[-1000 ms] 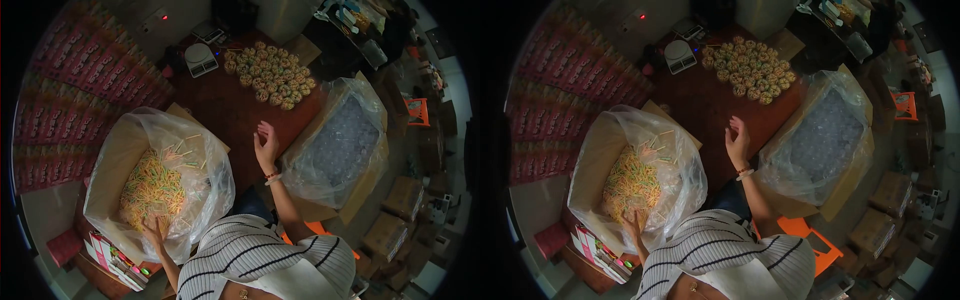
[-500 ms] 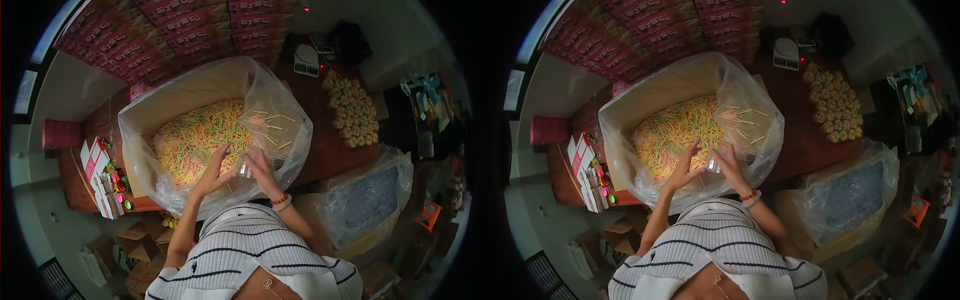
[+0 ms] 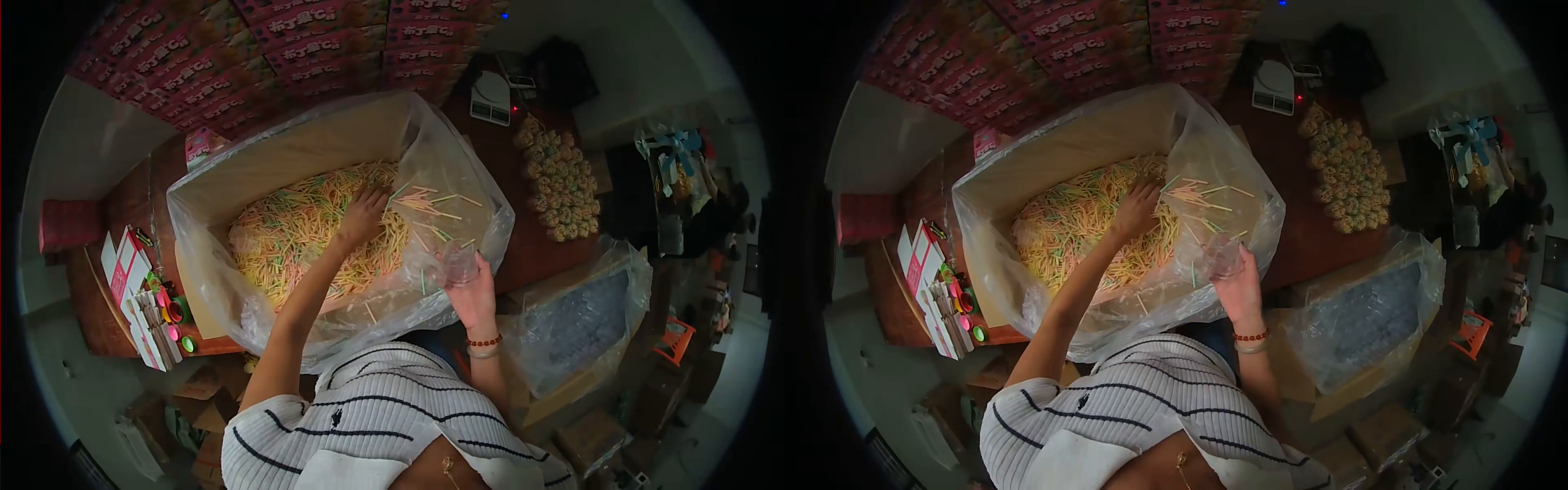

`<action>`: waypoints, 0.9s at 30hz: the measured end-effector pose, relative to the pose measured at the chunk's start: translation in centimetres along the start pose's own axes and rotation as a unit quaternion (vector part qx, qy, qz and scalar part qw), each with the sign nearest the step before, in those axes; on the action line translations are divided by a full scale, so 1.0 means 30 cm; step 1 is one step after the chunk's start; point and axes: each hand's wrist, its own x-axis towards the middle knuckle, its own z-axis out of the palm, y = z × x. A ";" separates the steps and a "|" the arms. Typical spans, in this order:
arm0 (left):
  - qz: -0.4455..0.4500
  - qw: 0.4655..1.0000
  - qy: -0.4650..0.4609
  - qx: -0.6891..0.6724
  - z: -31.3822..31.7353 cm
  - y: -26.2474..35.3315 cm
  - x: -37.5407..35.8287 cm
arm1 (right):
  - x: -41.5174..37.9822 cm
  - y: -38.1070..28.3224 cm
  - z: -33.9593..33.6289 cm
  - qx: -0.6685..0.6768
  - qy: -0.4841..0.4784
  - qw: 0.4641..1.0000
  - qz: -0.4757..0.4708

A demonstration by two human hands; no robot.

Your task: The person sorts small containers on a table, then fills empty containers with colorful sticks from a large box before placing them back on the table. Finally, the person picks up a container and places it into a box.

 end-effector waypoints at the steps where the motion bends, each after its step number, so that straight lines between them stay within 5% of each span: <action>1: 0.004 0.999 0.010 -0.036 -0.016 -0.006 -0.007 | 0.006 0.008 -0.011 0.038 -0.053 0.998 0.022; 6: -0.079 0.988 0.040 -0.128 -0.021 -0.040 -0.078 | 0.036 0.067 -0.037 -0.016 -0.142 0.987 0.068; 7: -0.151 0.954 0.066 -0.252 -0.063 -0.021 -0.093 | 0.044 0.085 -0.036 -0.037 -0.170 0.982 0.070; 9: -0.327 0.827 0.078 -0.451 -0.209 0.059 -0.125 | 0.055 0.112 -0.010 -0.057 -0.202 0.975 0.075; 10: -0.329 0.827 0.082 -0.448 -0.213 0.062 -0.149 | 0.057 0.120 0.024 -0.054 -0.227 0.969 0.081; 12: -0.419 0.568 0.165 -0.689 -0.213 0.049 -0.192 | 0.072 0.140 0.048 -0.054 -0.263 0.959 0.093; 13: -0.412 0.515 0.174 -0.731 -0.214 0.038 -0.222 | 0.089 0.158 0.044 -0.137 -0.257 0.954 0.072; 14: -0.412 0.517 0.183 -0.727 -0.211 0.033 -0.246 | 0.102 0.172 0.040 -0.219 -0.251 0.942 0.048; 16: -0.298 0.401 0.243 -0.831 -0.280 0.080 -0.252 | 0.119 0.200 0.084 -0.254 -0.258 0.932 0.030; 22: -0.240 0.415 0.315 -0.819 -0.459 0.201 -0.237 | 0.156 0.278 0.184 -0.350 -0.285 0.890 -0.066; 24: -0.235 0.474 0.316 -0.788 -0.545 0.252 -0.239 | 0.175 0.299 0.207 -0.364 -0.304 0.876 -0.086; 26: -0.222 0.473 0.332 -0.785 -0.591 0.306 -0.221 | 0.206 0.331 0.204 -0.447 -0.301 0.822 -0.183; 27: -0.194 0.523 0.359 -0.748 -0.603 0.331 -0.209 | 0.211 0.332 0.213 -0.447 -0.302 0.822 -0.183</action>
